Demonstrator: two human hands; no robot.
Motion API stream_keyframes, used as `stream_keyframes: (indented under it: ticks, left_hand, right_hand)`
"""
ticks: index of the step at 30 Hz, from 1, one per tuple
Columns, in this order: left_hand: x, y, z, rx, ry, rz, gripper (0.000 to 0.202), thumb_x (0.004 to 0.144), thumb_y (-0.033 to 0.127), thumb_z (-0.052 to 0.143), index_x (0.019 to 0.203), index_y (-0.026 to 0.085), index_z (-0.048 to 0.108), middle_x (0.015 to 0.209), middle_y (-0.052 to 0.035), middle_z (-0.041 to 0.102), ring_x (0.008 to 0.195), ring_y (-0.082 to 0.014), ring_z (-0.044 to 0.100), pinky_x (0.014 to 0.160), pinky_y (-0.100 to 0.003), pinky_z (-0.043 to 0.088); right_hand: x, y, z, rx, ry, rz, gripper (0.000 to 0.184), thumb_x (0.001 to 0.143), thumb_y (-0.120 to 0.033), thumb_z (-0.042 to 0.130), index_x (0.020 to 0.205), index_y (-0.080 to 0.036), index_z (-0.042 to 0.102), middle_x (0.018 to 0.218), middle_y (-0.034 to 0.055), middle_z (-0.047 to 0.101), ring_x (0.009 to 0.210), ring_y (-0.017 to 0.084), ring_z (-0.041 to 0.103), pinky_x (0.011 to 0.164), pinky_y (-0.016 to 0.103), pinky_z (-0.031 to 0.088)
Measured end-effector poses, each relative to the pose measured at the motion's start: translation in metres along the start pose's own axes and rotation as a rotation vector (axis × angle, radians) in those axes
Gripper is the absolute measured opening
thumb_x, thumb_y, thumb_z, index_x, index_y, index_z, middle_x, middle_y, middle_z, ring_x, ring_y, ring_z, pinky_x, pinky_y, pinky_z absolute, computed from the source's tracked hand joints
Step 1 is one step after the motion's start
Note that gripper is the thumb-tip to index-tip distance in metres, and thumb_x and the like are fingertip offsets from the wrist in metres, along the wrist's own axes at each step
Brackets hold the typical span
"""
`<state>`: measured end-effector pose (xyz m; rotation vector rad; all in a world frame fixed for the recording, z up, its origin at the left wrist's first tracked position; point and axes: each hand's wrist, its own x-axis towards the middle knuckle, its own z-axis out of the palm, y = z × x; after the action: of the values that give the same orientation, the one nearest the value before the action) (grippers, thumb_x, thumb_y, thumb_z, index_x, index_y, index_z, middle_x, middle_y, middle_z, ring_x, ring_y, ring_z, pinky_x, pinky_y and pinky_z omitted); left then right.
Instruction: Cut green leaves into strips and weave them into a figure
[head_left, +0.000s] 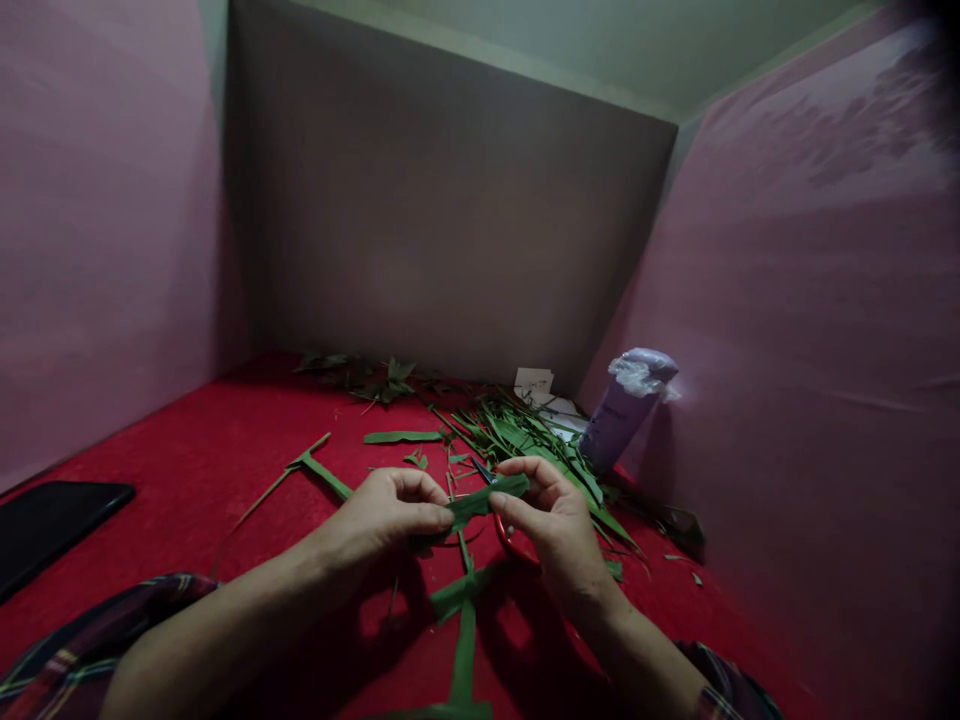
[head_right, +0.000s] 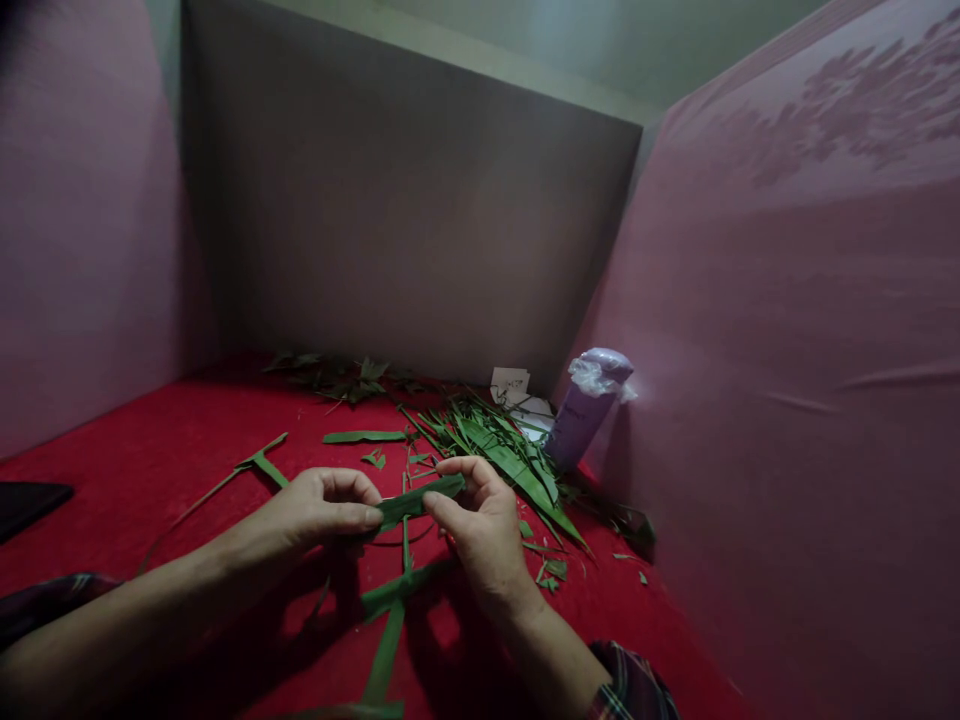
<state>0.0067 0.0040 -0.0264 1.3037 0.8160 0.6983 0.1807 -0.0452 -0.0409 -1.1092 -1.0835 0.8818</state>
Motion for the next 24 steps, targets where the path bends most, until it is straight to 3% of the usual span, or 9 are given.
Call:
stream_keyframes:
  ticks: [5, 9, 16, 19, 24]
  left_hand:
    - [-0.0006, -0.0019, -0.0016, 0.067, -0.023, 0.033, 0.026, 0.060, 0.037, 0.071, 0.062, 0.013, 0.062, 0.054, 0.0021, 0.057, 0.050, -0.0084, 0.047, 0.050, -0.020, 0.033]
    - [-0.0004, -0.0069, -0.0020, 0.028, -0.079, -0.013, 0.027, 0.059, 0.037, 0.073, 0.062, 0.012, 0.062, 0.052, 0.0027, 0.055, 0.047, -0.0073, 0.043, 0.047, -0.020, 0.030]
    - [-0.0016, -0.0050, -0.0004, 0.031, -0.016, -0.004, 0.026, 0.061, 0.036, 0.071, 0.061, 0.013, 0.058, 0.050, 0.0035, 0.052, 0.044, -0.0064, 0.041, 0.045, -0.019, 0.027]
    - [-0.0029, -0.0019, 0.0006, 0.034, 0.029, 0.017, 0.026, 0.061, 0.037, 0.069, 0.061, 0.013, 0.058, 0.047, 0.0048, 0.050, 0.042, -0.0064, 0.039, 0.043, -0.019, 0.027]
    - [-0.0035, -0.0016, 0.0024, 0.023, 0.043, 0.024, 0.027, 0.060, 0.038, 0.071, 0.061, 0.014, 0.059, 0.047, 0.0054, 0.049, 0.041, -0.0063, 0.038, 0.042, -0.019, 0.026]
  right_hand:
    - [-0.0039, -0.0031, 0.0040, 0.038, -0.086, 0.058, 0.030, 0.062, -0.020, 0.071, 0.086, -0.018, 0.055, 0.056, -0.0069, 0.052, 0.046, 0.005, 0.038, 0.043, 0.017, 0.029]
    - [-0.0078, -0.0069, 0.0074, 0.056, -0.114, 0.097, 0.031, 0.061, -0.021, 0.072, 0.087, -0.018, 0.055, 0.055, -0.0077, 0.051, 0.040, 0.004, 0.034, 0.038, 0.016, 0.023]
    - [-0.0055, -0.0044, 0.0074, 0.150, -0.125, 0.066, 0.036, 0.069, -0.036, 0.069, 0.097, -0.018, 0.054, 0.059, -0.0048, 0.054, 0.047, 0.008, 0.046, 0.044, 0.019, 0.037]
    - [-0.0057, -0.0043, 0.0082, 0.176, -0.151, 0.097, 0.031, 0.073, -0.043, 0.064, 0.086, -0.016, 0.057, 0.062, -0.0026, 0.055, 0.046, 0.007, 0.045, 0.043, 0.019, 0.036]
    - [-0.0093, -0.0039, 0.0098, 0.035, -0.219, 0.102, 0.029, 0.071, -0.041, 0.066, 0.067, -0.014, 0.058, 0.059, -0.0024, 0.054, 0.046, 0.006, 0.044, 0.045, 0.019, 0.037]
